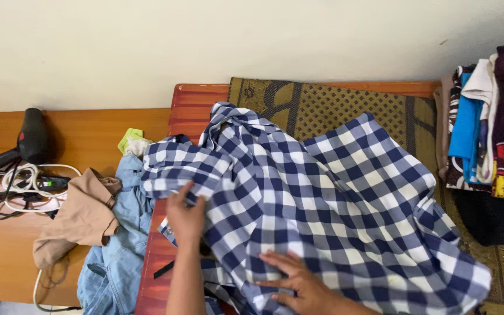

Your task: The person folds a blue and white checkered shirt on a wooden table, smoothing and aligning the fabric, then places it on a stack of folded clothes. The person then picks up a pair of light blue jeans and begins to fold them.

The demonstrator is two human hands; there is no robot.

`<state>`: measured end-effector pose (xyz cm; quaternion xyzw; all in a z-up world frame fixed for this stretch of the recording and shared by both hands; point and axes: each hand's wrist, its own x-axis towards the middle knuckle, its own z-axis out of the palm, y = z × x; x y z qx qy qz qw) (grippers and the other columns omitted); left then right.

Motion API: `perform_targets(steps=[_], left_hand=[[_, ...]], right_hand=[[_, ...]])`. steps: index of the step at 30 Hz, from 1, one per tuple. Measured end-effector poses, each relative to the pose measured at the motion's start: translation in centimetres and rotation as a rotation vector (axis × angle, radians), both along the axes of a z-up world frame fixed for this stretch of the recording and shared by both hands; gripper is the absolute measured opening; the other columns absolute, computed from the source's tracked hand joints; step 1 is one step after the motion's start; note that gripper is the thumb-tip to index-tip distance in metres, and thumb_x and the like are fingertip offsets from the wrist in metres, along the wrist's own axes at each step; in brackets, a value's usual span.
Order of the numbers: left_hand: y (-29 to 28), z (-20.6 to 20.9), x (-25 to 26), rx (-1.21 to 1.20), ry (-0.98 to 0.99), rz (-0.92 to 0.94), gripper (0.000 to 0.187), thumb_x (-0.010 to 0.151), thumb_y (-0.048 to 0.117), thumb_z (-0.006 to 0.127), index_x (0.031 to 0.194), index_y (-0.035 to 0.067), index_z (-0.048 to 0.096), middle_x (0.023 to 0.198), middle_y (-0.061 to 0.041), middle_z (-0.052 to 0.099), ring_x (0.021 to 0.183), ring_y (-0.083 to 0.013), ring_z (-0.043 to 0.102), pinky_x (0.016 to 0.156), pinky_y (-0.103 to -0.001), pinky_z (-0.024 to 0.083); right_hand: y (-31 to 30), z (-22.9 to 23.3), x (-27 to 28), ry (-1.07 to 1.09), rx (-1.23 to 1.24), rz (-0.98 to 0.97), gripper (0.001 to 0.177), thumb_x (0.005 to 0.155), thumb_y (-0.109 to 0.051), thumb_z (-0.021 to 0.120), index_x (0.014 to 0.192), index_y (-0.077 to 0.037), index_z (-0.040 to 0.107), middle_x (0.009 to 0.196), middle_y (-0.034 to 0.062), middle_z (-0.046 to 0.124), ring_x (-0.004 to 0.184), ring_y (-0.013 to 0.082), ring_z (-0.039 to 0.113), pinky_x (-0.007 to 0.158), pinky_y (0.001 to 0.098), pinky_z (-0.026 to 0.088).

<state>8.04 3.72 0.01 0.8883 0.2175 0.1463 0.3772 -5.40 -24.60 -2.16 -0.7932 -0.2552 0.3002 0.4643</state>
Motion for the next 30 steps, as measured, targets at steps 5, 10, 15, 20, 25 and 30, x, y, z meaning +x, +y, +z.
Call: perform_targets(steps=[5, 10, 15, 20, 25, 30], left_hand=[[6.5, 1.5, -0.9, 0.175, -0.312, 0.139, 0.048, 0.077, 0.013, 0.08, 0.123, 0.004, 0.071, 0.115, -0.018, 0.065, 0.11, -0.0355, 0.063, 0.101, -0.046, 0.05], [9.7, -1.5, -5.3, 0.44, 0.011, 0.408, 0.074, 0.085, 0.011, 0.074, 0.152, 0.0, 0.046, 0.148, -0.033, 0.044, 0.122, -0.0514, 0.054, 0.098, -0.056, 0.047], [9.0, -2.4, -6.2, 0.591, 0.305, 0.444, 0.091, 0.075, 0.01, 0.075, 0.157, 0.002, 0.035, 0.148, -0.039, 0.034, 0.132, -0.0566, 0.043, 0.103, -0.066, 0.038], [7.4, -0.1, -1.6, 0.586, 0.151, 0.209, 0.097, 0.076, 0.029, 0.086, 0.156, 0.001, 0.037, 0.147, -0.039, 0.034, 0.138, -0.0549, 0.035, 0.103, -0.076, 0.022], [6.5, -0.8, 5.8, 0.377, -0.222, -0.154, 0.06, 0.097, 0.019, 0.072, 0.148, -0.003, 0.048, 0.143, -0.028, 0.054, 0.136, -0.0454, 0.049, 0.116, -0.053, 0.039], [7.5, -3.8, 10.2, 0.394, -0.195, -0.217, 0.055, 0.097, 0.022, 0.074, 0.141, -0.007, 0.056, 0.126, -0.027, 0.065, 0.116, -0.0426, 0.062, 0.1, -0.048, 0.048]], right_hand=[[4.6, -0.5, -0.7, 0.152, 0.345, 0.111, 0.054, 0.105, -0.052, 0.043, 0.137, -0.016, 0.067, 0.173, 0.0123, 0.021, 0.161, 0.0333, 0.012, 0.128, 0.0592, 0.003], [6.4, 0.1, 0.6, 0.521, 0.156, 0.305, 0.065, 0.104, -0.054, 0.035, 0.158, -0.018, 0.037, 0.168, 0.0086, 0.024, 0.159, 0.0278, 0.011, 0.127, 0.0527, 0.004], [-1.6, 3.0, 5.2, 0.413, -0.15, -0.029, 0.048, 0.095, -0.033, 0.066, 0.142, -0.026, 0.061, 0.149, 0.0009, 0.054, 0.143, 0.02, 0.045, 0.12, 0.041, 0.035], [-9.9, 3.2, 14.9, -0.148, -0.19, -0.617, 0.04, 0.089, -0.03, 0.07, 0.128, -0.023, 0.07, 0.134, 0.0024, 0.068, 0.124, 0.0217, 0.065, 0.102, 0.0395, 0.054], [-15.8, 2.9, 20.0, -0.28, -0.362, -0.794, 0.042, 0.092, -0.025, 0.072, 0.132, -0.016, 0.067, 0.141, 0.0103, 0.06, 0.12, 0.0255, 0.064, 0.095, 0.0401, 0.054], [-19.2, -0.2, 23.3, -0.351, -0.442, -0.837, 0.059, 0.088, -0.027, 0.074, 0.142, -0.012, 0.057, 0.157, 0.0169, 0.044, 0.12, 0.0324, 0.062, 0.103, 0.0426, 0.05]])
